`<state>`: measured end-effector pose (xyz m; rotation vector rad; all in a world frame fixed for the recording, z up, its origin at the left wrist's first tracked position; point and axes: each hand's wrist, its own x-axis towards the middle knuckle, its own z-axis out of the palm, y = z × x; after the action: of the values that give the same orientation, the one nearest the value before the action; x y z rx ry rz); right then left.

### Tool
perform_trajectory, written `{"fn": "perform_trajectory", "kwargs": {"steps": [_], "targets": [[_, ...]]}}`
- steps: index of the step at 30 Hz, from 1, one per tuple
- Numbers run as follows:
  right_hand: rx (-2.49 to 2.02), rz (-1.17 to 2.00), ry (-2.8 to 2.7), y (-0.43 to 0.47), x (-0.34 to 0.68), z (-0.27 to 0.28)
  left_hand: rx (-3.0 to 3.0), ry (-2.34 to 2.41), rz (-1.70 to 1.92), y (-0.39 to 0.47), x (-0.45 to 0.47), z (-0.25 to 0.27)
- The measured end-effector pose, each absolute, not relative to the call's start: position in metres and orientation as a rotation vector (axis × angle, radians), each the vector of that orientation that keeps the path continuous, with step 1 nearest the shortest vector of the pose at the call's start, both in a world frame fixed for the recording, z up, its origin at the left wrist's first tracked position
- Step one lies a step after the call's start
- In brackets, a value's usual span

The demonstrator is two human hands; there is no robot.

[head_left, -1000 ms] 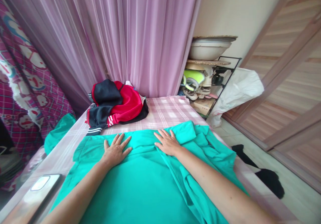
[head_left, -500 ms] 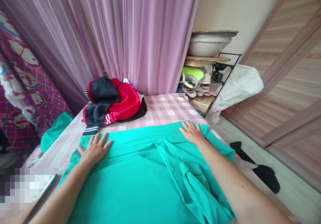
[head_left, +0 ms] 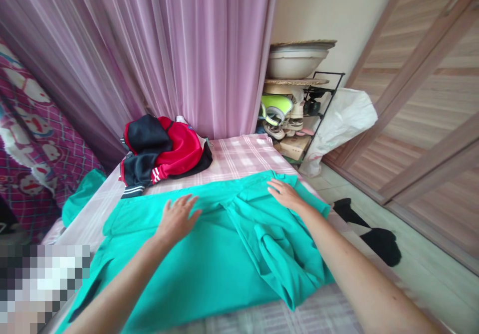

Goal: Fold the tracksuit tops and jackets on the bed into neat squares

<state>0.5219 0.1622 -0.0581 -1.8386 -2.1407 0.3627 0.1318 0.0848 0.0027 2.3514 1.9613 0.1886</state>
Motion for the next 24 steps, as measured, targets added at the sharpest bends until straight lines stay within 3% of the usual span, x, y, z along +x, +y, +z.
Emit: {"fn": "perform_trajectory", "kwargs": {"steps": [3,9,18,24], "targets": [[-1.778,0.436,-2.061,0.155,0.523,-0.063,2.367,1.48,0.239,0.061,0.218,0.012],[-1.765,0.442,-2.068,0.151,0.52,-0.058,2.196,1.308,0.311,0.052,0.288,0.014],[-1.669,0.587,-1.991,0.153,0.524,-0.06,1.639,1.48,0.984,0.052,0.141,0.107],[-1.687,0.72,-1.858,0.15,0.52,-0.044,1.362,1.783,1.194,0.069,0.065,0.081]]}}
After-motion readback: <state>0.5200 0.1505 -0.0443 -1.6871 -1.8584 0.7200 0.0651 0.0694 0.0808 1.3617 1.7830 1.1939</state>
